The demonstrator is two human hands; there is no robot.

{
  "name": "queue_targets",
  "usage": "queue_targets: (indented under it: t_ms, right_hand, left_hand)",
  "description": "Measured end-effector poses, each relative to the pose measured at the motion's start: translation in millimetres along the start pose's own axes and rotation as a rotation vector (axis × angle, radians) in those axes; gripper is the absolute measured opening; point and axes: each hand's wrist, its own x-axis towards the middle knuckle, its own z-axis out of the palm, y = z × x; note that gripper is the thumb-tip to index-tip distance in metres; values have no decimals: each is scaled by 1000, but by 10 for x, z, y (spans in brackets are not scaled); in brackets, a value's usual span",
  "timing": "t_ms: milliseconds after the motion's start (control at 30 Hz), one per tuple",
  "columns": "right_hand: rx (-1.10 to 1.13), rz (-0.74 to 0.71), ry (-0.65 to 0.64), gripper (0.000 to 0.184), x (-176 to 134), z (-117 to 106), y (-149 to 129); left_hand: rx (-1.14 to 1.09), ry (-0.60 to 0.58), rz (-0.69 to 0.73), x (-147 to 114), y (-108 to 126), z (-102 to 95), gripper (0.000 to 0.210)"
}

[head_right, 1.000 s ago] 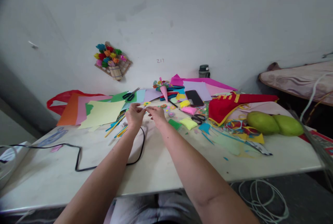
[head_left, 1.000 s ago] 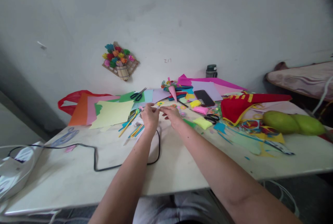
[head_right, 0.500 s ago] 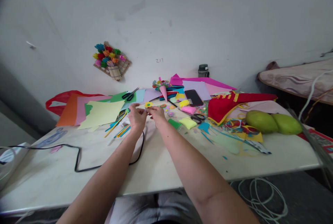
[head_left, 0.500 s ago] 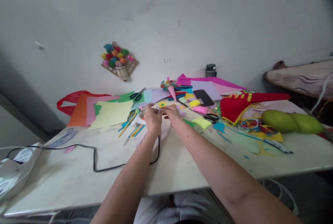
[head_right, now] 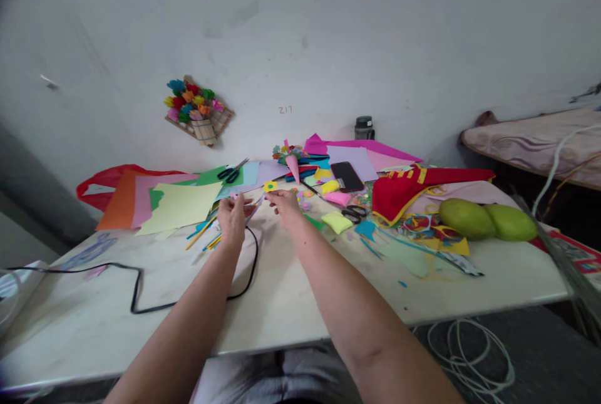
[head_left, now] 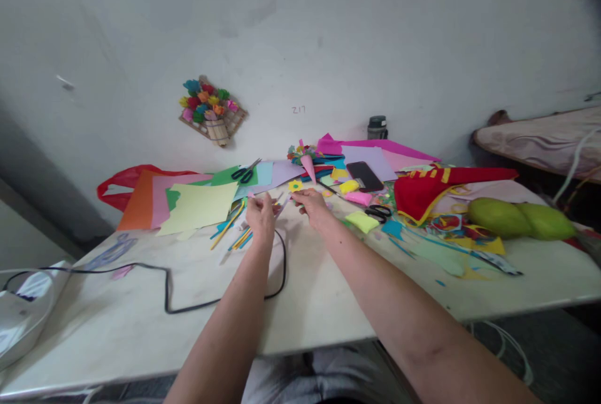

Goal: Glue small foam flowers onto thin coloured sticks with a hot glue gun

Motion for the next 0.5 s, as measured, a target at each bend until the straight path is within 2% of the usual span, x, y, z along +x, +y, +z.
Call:
queue_targets:
  t_ms: [100, 167, 233, 367, 500]
  right_hand:
    - [8, 2, -37, 16, 4, -8, -3]
    - [9, 2, -45, 14, 13, -10, 3]
    - [14, 11, -33, 13, 20, -9, 8]
    - [17, 42, 11, 10, 14, -2, -4]
    - [30, 45, 29, 8, 13, -12, -25]
  left_hand:
    - [-136, 222, -43, 86, 8, -91, 28]
    - [-223, 282, -45, 134, 19, -157, 28]
    - [-346, 192, -75, 157, 37, -207, 32]
    - [-469, -153, -150, 123, 88, -226, 41]
    - [-421, -313, -174, 81, 125, -198, 45]
